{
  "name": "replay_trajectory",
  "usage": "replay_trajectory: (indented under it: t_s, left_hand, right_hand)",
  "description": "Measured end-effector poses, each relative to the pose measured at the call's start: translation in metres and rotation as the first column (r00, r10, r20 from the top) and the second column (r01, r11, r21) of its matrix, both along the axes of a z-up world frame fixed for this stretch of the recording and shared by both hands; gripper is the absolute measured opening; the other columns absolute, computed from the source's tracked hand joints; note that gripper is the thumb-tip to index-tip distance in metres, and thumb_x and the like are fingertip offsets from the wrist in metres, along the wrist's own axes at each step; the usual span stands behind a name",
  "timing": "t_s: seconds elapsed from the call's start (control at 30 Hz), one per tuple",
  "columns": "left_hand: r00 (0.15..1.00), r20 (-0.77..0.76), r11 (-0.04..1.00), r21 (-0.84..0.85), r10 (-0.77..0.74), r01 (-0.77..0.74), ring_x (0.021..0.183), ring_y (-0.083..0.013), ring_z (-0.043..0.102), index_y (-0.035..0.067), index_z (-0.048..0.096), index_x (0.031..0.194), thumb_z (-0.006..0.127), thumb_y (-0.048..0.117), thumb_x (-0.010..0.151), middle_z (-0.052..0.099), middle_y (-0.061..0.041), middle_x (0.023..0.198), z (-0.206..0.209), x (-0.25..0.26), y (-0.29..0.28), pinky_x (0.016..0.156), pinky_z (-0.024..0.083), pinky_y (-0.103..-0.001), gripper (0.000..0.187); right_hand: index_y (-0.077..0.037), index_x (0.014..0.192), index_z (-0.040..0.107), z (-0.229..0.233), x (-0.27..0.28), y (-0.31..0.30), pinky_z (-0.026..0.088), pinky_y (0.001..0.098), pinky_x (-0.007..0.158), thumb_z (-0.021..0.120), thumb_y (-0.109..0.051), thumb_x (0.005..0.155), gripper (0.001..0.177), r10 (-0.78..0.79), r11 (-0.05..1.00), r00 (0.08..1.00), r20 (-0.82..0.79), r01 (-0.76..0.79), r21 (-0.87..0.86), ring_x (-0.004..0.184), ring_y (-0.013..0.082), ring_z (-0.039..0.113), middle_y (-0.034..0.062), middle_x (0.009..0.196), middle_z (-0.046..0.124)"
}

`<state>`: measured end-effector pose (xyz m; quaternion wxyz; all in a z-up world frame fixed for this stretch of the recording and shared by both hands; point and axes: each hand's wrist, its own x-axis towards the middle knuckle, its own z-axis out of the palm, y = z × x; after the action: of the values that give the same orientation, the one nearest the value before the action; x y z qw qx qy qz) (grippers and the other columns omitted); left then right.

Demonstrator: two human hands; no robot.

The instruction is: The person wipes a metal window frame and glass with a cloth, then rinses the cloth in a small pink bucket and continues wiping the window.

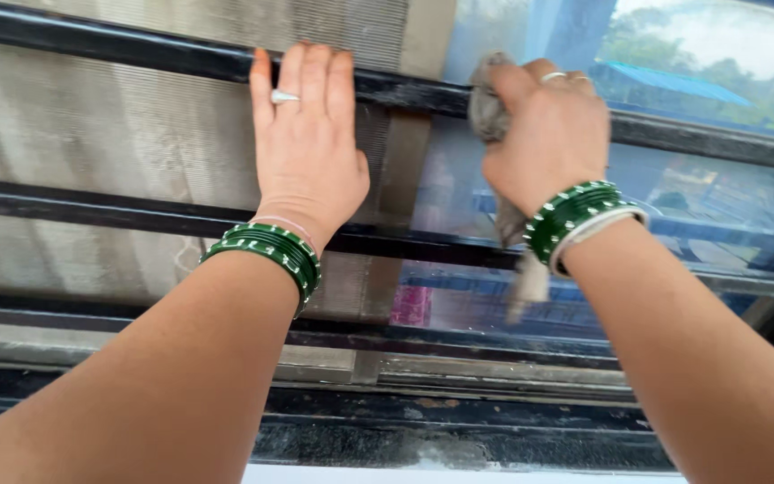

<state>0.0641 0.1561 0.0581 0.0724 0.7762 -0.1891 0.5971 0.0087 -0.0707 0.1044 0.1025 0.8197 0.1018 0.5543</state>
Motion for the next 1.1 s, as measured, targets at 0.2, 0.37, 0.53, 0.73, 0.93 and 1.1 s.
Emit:
replay_trajectory:
  t_s: [0.2, 0.37, 0.53, 0.73, 0.93, 1.1]
  left_hand:
    - [0.996, 0.033, 0.995, -0.060, -0.081, 0.083, 0.150, -0.0396, 0.027, -0.006, 0.038, 0.149, 0.076, 0.015, 0.075, 0.038, -0.022, 0.150, -0.009, 0.004, -0.005, 0.127, 0.012, -0.058, 0.086]
    - [0.994, 0.073, 0.988, -0.130, -0.078, 0.087, 0.148, -0.0465, 0.024, -0.009, 0.035, 0.146, 0.076, 0.011, 0.073, 0.033, -0.027, 0.149, -0.008, 0.012, -0.027, 0.126, 0.010, -0.060, 0.086]
    - [0.994, 0.074, 0.988, -0.125, -0.086, 0.095, 0.149, -0.0459, 0.025, -0.009, 0.035, 0.147, 0.073, 0.006, 0.076, 0.033, -0.026, 0.149, -0.010, 0.015, -0.029, 0.127, 0.011, -0.061, 0.082]
    - [0.990, 0.129, 0.992, -0.109, -0.056, 0.070, 0.149, -0.0424, 0.028, -0.006, 0.040, 0.148, 0.070, 0.005, 0.082, 0.038, -0.023, 0.149, -0.012, 0.023, -0.024, 0.129, 0.015, -0.057, 0.073]
    - [0.983, 0.166, 0.997, -0.011, -0.072, 0.075, 0.146, -0.0379, 0.036, 0.000, 0.044, 0.148, 0.067, 0.005, 0.082, 0.043, -0.018, 0.146, -0.010, 0.023, 0.002, 0.127, 0.021, -0.054, 0.070]
    - [0.979, 0.197, 0.998, 0.026, -0.055, 0.051, 0.145, -0.0367, 0.037, 0.002, 0.045, 0.148, 0.066, 0.004, 0.081, 0.044, -0.018, 0.145, -0.008, 0.017, 0.006, 0.127, 0.023, -0.052, 0.070]
  right_hand:
    - [-0.016, 0.124, 0.073, -0.007, -0.012, -0.088, 0.052, 0.0516, 0.083, 0.077, -0.006, 0.065, 0.060, -0.246, 0.951, 0.966, -0.081, 0.257, 0.171, 0.099, 0.0435, 0.065, 0.0217, 0.113, 0.068]
    - [-0.018, 0.118, 0.074, -0.005, 0.001, -0.083, 0.052, 0.0502, 0.078, 0.079, -0.011, 0.062, 0.056, -0.334, 0.926, 0.943, -0.008, 0.329, 0.186, 0.094, 0.0430, 0.064, 0.0220, 0.103, 0.069]
    - [-0.017, 0.116, 0.072, -0.001, 0.006, -0.021, 0.052, 0.0490, 0.085, 0.074, -0.009, 0.070, 0.047, -0.206, 0.971, 0.977, -0.051, 0.210, 0.116, 0.092, 0.0385, 0.067, 0.0175, 0.099, 0.069]
    - [-0.015, 0.103, 0.072, 0.009, 0.016, 0.076, 0.052, 0.0483, 0.072, 0.077, -0.015, 0.060, 0.043, -0.061, 0.998, 0.998, -0.004, 0.061, -0.016, 0.087, 0.0394, 0.067, 0.0168, 0.093, 0.069]
    - [-0.015, 0.111, 0.072, 0.009, 0.013, 0.067, 0.054, 0.0464, 0.073, 0.074, -0.009, 0.063, 0.049, 0.149, 0.987, 0.988, 0.048, -0.146, -0.066, 0.086, 0.0359, 0.068, 0.0129, 0.096, 0.070]
    - [-0.015, 0.117, 0.072, 0.008, 0.007, 0.018, 0.053, 0.0471, 0.072, 0.072, -0.008, 0.068, 0.049, 0.040, 0.999, 0.999, 0.013, -0.039, -0.023, 0.086, 0.0365, 0.068, 0.0138, 0.097, 0.071]
